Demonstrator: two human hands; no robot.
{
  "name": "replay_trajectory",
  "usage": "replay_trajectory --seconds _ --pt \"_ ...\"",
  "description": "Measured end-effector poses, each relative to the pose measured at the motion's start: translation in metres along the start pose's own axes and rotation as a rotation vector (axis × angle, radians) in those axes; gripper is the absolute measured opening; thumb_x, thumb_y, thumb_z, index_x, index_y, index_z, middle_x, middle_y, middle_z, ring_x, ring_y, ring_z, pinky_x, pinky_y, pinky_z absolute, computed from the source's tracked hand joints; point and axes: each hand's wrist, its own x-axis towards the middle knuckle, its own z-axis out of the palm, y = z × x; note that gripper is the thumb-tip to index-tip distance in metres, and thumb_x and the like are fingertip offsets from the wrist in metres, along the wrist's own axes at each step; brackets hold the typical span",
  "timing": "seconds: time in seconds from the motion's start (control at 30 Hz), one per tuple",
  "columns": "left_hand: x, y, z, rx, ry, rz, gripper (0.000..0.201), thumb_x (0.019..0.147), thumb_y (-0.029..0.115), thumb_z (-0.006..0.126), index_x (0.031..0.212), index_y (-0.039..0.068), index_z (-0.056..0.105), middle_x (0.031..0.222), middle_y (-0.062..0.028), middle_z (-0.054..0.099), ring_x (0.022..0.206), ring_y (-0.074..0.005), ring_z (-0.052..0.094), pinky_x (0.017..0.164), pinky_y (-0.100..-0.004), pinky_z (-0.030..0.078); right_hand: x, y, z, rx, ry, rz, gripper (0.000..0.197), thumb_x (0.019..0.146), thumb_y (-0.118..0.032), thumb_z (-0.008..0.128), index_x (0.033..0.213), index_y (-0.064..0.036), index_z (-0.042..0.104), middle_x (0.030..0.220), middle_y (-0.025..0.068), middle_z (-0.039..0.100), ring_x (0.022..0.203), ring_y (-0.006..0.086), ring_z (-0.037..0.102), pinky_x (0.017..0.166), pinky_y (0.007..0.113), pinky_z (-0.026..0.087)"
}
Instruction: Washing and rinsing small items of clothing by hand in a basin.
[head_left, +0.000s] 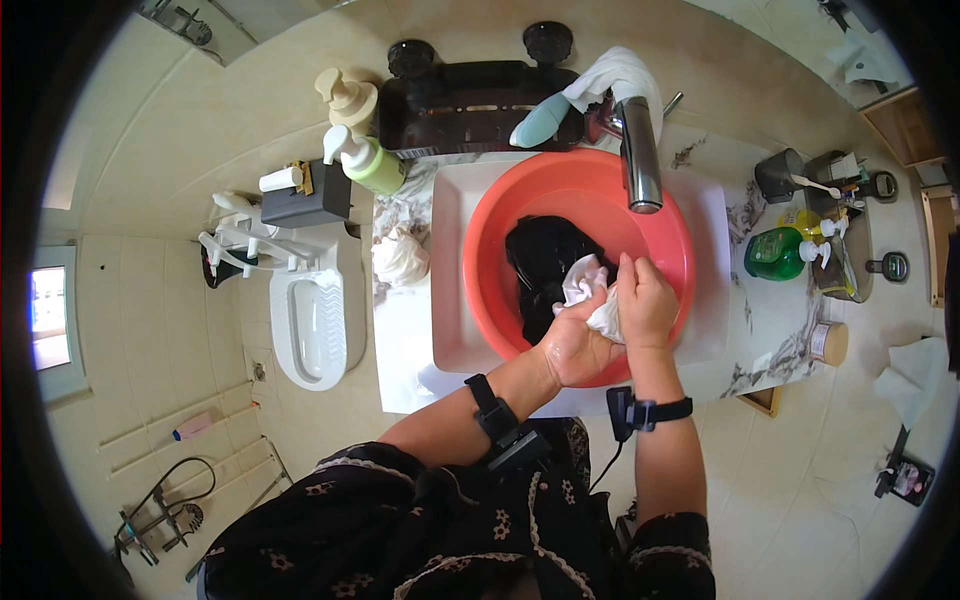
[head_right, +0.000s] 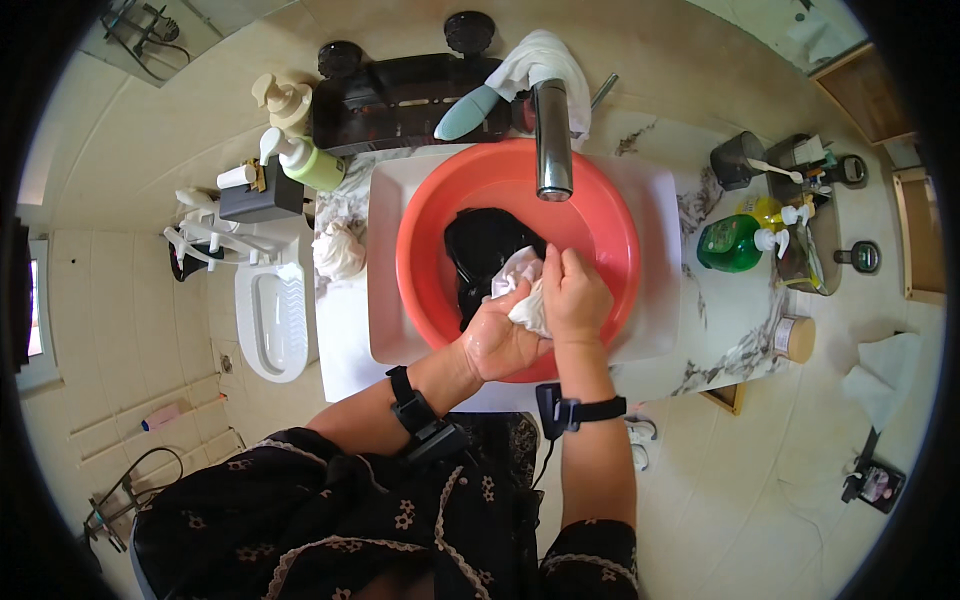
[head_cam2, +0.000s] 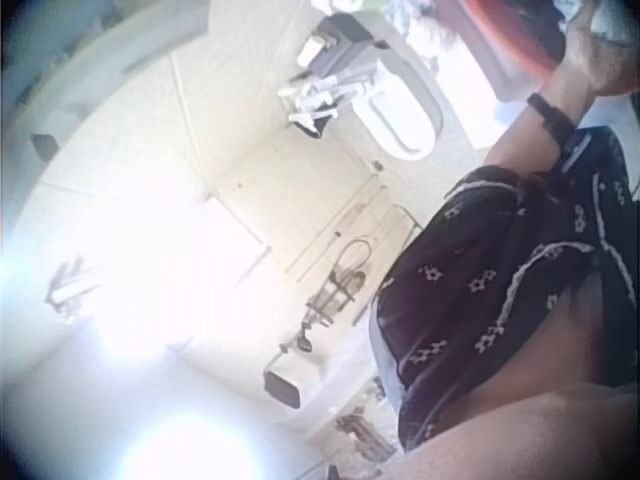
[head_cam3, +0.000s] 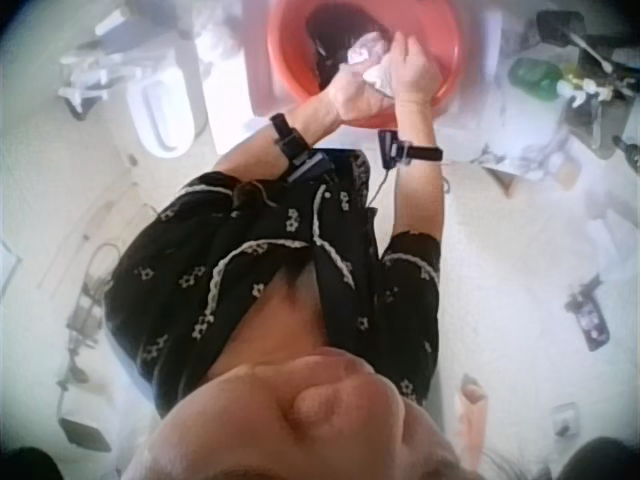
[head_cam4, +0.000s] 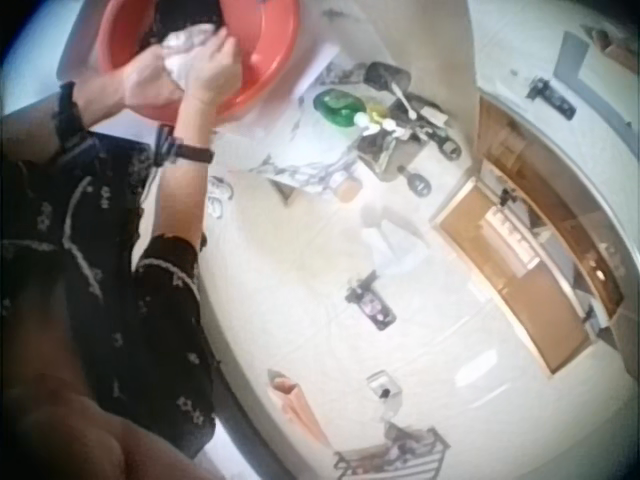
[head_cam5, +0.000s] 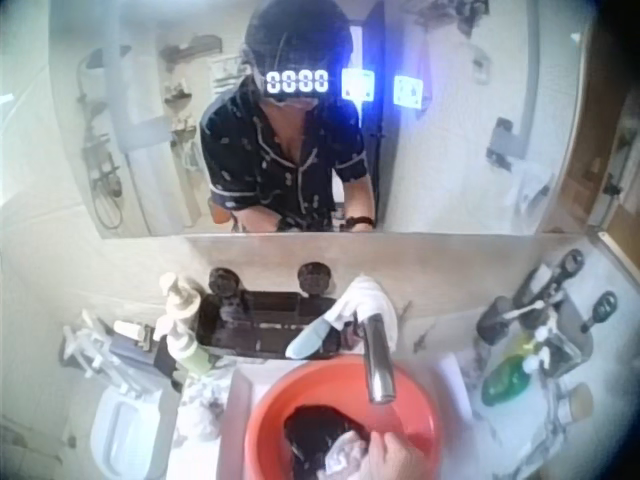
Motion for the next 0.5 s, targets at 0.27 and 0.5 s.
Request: replay_trajectory --seconds 0.27,0.5 --pt "0.000 0.013 -0.019 0.041 -0.109 -0.007 0.041 0.091 0.038 0.047 0.127 0.017 0.045 0.132 -0.0081 0.045 0.121 -0.0245 0.043 0.099 -0.0410 0.035 -0.047 -0.008 0.068 -0.839 0.601 -0.142 0.025 0.086 -0.023 0.053 0.068 -0.0067 0.049 0.072 0.0125 0.059 0.068 0.0360 0.057 0.049 0.046 0.043" --pt "0.006 0.023 0.002 0.314 0.347 0.235 0.015 0.093 0.018 0.046 0.104 0.014 0.054 0.089 -0.0012 0.058 0.077 -0.0161 0.059 0.065 -0.0306 0.049 -0.020 -0.005 0.008 -0.137 0.048 -0.357 0.017 0.088 -0.020 0.051 0.078 -0.0064 0.050 0.081 0.0097 0.052 0.076 0.0307 0.051 0.071 0.043 0.040"
